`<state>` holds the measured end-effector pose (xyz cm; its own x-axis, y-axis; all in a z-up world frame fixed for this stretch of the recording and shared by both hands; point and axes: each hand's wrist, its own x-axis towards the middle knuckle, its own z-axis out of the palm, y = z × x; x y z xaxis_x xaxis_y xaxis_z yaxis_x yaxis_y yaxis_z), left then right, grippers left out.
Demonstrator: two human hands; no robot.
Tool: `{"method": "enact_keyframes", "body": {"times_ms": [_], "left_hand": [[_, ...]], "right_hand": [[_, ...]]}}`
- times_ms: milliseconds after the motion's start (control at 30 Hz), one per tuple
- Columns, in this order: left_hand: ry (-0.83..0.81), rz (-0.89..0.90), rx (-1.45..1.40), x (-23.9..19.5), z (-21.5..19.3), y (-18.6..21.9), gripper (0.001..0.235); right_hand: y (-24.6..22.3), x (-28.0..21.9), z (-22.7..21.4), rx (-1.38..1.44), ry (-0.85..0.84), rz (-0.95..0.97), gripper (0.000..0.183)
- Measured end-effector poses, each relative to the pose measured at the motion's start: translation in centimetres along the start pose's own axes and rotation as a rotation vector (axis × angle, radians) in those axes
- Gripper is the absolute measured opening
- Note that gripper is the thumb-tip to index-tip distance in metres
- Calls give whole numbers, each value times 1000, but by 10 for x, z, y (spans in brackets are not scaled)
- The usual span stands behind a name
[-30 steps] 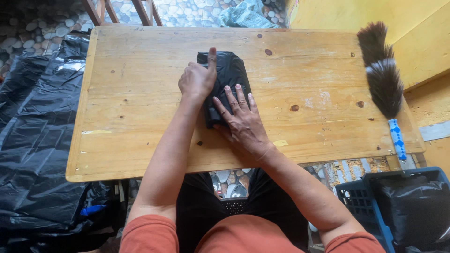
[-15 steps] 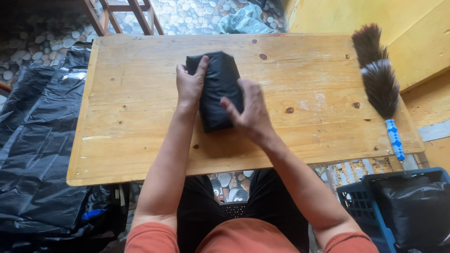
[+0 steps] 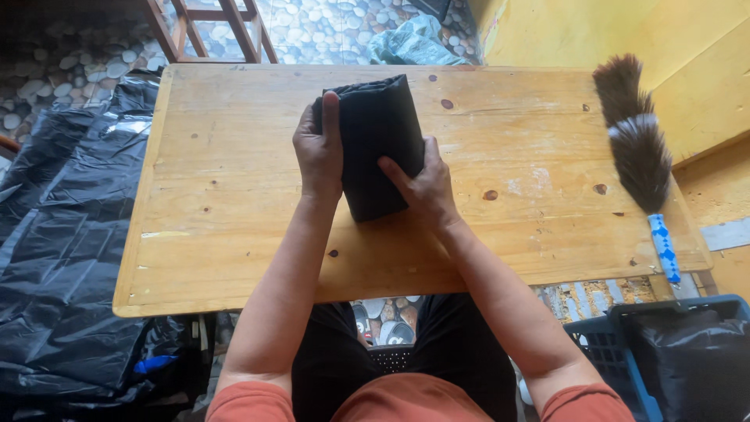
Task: The person folds a black fabric item on a wooden table, secures it with a blue strap, and places it in a blue crate. They then fold a large black plastic sheet, secure it with a strap, and place it in the crate.
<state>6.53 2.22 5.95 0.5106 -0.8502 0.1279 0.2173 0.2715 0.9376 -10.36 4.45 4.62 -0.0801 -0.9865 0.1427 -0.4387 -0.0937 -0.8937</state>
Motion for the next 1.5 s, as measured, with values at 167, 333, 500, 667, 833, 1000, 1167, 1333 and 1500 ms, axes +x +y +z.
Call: {"method": "enact_keyframes", "body": {"times_ms": [167,333,500,667,833,1000,1167,1333,1500], "left_hand": [[58,214,127,-9,3,-1,32],[51,232,78,-24,12,12,23],[75,254,76,-17,8,7,21],[61,245,80,-25,8,8,19],[28,236,27,-21,7,8,20],[3,181,-38,-21,0,24,24],[-242,146,-186,-27,9,6,29],[-370,155,-260,-27,0,8,36],[-490,181,-357,-21,-5,-4,41]], "right_hand": [[-35,18,-12,-61,-136,2,66],[-53,39,-2,-23,86,-81,61],[-52,41,10,25,229,-202,57],[-41,40,10,124,218,-267,51],[-28,51,5,237,146,-260,38],[-69,26,-33,821,-377,194,84],[-60,28,-43,638,-429,140,84],[-46,39,-47,463,-483,88,85],[-27,49,-52,281,-525,45,85]]}}
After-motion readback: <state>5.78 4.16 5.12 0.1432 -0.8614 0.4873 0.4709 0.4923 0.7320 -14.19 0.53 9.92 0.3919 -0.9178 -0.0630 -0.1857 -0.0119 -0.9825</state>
